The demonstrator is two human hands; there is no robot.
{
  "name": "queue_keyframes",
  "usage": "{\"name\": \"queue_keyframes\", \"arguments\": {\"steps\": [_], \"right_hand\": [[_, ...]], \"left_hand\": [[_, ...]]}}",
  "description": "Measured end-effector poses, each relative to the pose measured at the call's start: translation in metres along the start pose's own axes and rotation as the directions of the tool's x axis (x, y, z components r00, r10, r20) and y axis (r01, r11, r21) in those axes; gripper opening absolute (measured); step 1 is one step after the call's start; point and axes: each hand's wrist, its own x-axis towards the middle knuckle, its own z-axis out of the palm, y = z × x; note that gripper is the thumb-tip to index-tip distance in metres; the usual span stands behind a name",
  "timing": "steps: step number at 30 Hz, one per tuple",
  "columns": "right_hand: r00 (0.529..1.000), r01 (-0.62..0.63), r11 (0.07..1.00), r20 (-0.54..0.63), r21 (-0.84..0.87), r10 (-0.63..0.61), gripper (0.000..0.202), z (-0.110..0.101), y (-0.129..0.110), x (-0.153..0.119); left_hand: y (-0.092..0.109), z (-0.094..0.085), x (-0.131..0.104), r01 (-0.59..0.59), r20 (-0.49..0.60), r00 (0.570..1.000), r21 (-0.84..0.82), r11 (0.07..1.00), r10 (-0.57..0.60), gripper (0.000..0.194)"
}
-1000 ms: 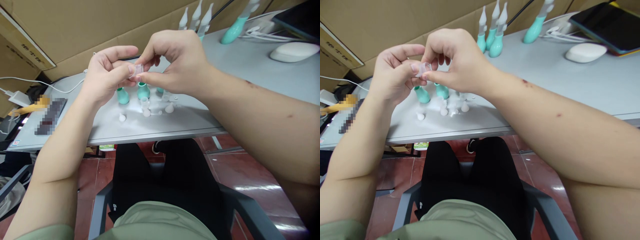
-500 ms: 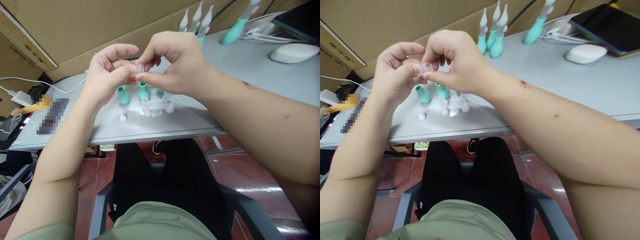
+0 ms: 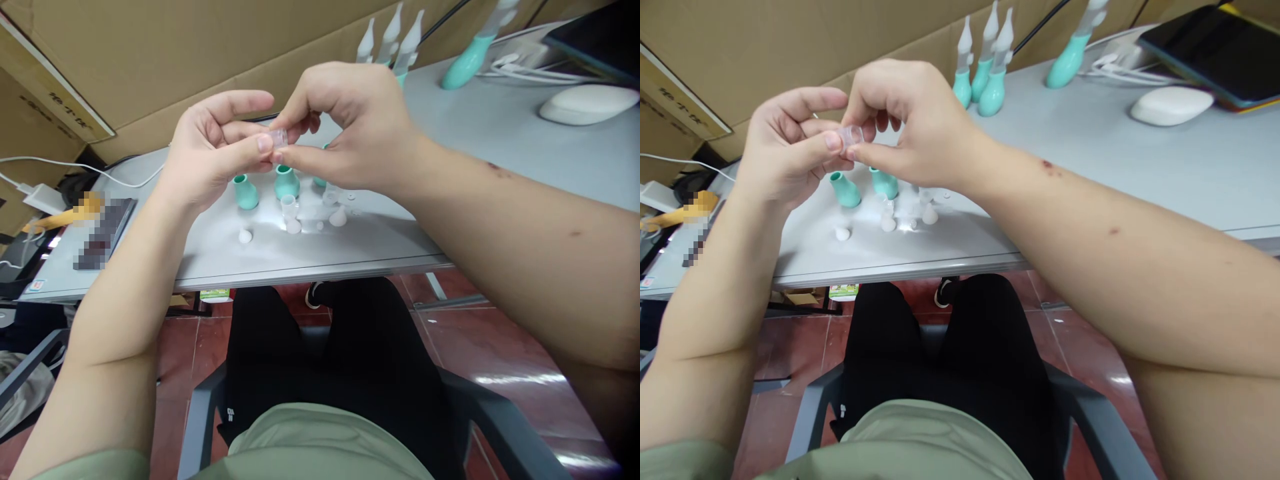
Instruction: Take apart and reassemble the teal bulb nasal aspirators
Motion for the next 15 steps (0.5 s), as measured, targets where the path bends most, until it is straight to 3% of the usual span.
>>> {"name": "queue_keyframes", "arguments": {"steps": [6, 9, 11, 13, 15], "right_hand": [[0.997, 0.064, 0.992, -0.058, 0.107, -0.058, 0.006, -0.003, 0.003, 0.0], [0.993, 0.02, 0.98, -0.119, 0.196, 0.004, 0.011, -0.003, 0.011, 0.004], [0.986, -0.01, 0.96, -0.157, 0.28, 0.056, 0.015, -0.003, 0.017, 0.007], [0.979, -0.025, 0.942, -0.18, 0.335, 0.091, 0.019, -0.002, 0.022, 0.009], [0.974, -0.051, 0.933, -0.187, 0.357, 0.125, 0.023, -0.002, 0.025, 0.011]], "left_hand": [[-0.012, -0.013, 0.006, -0.209, -0.149, 0.963, 0.121, 0.97, 0.226, 0.071], [-0.012, -0.034, 0.007, -0.261, -0.099, 0.949, 0.282, 0.923, 0.298, 0.074], [-0.01, -0.046, 0.006, -0.238, 0.04, 0.969, 0.405, 0.883, 0.243, 0.068], [-0.008, -0.053, 0.005, -0.172, 0.195, 0.977, 0.513, 0.841, 0.08, 0.064], [-0.008, -0.053, 0.006, -0.099, 0.3, 0.948, 0.597, 0.796, -0.107, 0.058]]}}
